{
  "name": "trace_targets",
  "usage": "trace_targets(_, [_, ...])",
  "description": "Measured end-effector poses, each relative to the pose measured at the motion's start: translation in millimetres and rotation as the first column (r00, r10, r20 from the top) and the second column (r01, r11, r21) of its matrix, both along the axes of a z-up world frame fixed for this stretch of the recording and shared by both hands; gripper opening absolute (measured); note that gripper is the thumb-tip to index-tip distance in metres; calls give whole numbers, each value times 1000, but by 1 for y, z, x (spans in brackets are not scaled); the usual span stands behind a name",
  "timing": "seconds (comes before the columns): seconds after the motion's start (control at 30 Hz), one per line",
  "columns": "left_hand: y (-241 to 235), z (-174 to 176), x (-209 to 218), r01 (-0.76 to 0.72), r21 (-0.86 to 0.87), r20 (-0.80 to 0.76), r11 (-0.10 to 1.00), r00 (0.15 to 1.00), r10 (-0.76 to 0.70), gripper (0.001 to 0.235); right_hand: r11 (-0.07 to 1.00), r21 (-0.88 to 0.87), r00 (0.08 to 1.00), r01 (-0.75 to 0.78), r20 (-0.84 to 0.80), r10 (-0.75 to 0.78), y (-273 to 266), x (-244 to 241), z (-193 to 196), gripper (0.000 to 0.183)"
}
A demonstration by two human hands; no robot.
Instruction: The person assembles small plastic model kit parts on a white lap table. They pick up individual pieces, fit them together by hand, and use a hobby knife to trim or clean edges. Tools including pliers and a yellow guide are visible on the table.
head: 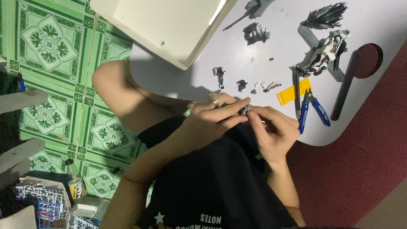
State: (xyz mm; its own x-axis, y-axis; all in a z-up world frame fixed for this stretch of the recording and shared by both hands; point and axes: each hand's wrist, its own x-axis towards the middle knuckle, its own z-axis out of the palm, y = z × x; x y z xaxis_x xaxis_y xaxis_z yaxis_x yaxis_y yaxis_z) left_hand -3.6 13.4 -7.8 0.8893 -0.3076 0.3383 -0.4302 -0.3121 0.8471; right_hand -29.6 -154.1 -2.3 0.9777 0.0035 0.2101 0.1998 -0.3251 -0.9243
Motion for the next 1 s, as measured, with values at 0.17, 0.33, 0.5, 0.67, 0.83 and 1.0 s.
trace_targets(0.17, [-6, -2, 8, 10, 30, 9, 1000, 1000, -11, 28, 998, -59, 999, 0, 38, 2, 1, 8, -4, 7])
trace_targets(0.33, [-11, -10, 5, 27, 71, -72, 997, 997, -22, 25, 985, -171, 999, -39, -2, 39, -9, 5, -17, 12])
trace_targets(0.5, [-10, -10, -1, 15, 142, -130, 990, 991, 3, 22, 951, -310, 984, 0, 171, 55, -11, -7, -34, 9])
trace_targets(0.67, [-3, -17, -7, -7, 87, -148, 996, 989, 19, 20, 954, -299, 979, 12, 199, 50, -5, -14, -36, 10])
trace_targets(0.83, [1, -9, -12, -43, 36, -74, 998, 996, 46, 19, 983, -183, 980, -13, 194, 49, 1, -13, -27, 13])
trace_targets(1.0, [7, -4, -14, -86, -51, -73, 995, 994, 82, 20, 997, -77, 984, 18, 180, -3, 3, -11, -17, 19])
